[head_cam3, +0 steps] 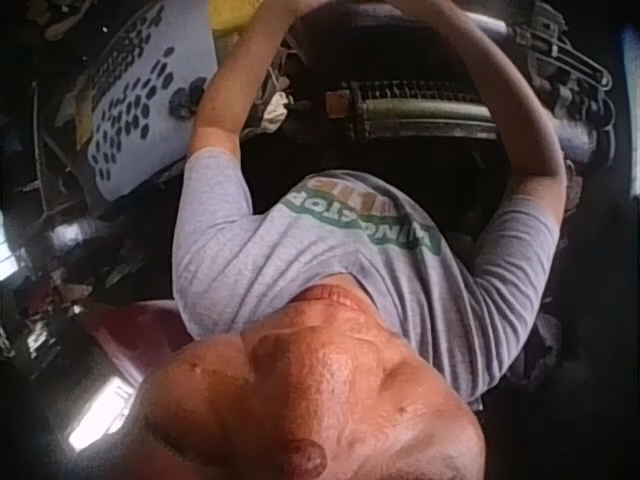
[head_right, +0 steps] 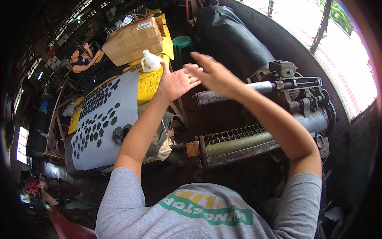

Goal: Arranging cut leather patches on a layout board and operating a mechanical leather-rolling/skiving machine tool.

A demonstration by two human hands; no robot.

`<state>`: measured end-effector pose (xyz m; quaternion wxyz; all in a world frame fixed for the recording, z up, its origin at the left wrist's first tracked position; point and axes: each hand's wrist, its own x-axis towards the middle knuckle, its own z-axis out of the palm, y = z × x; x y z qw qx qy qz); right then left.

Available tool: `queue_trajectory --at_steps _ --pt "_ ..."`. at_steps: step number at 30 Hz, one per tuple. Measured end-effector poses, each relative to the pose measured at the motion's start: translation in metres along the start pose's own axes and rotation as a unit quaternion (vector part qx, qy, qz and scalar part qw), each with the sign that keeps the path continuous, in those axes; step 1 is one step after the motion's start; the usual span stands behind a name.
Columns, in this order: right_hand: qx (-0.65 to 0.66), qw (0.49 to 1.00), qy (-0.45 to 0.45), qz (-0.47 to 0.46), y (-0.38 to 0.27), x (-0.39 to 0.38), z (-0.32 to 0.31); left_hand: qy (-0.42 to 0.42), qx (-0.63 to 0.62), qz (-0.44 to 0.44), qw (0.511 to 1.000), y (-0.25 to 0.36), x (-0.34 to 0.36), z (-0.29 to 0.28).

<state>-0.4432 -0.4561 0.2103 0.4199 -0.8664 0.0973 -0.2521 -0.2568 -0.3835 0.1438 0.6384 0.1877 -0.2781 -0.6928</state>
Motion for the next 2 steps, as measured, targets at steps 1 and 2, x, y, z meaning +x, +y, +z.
queue_trajectory --at_steps 1,2 --pt "0.007 0.999 -0.007 0.035 -0.003 0.007 0.024 -0.035 0.052 0.064 0.996 -0.002 0.008 0.003" --pt "0.002 0.999 -0.015 0.036 -0.007 0.014 0.051 0.106 -0.048 0.065 0.991 0.005 0.02 0.005"
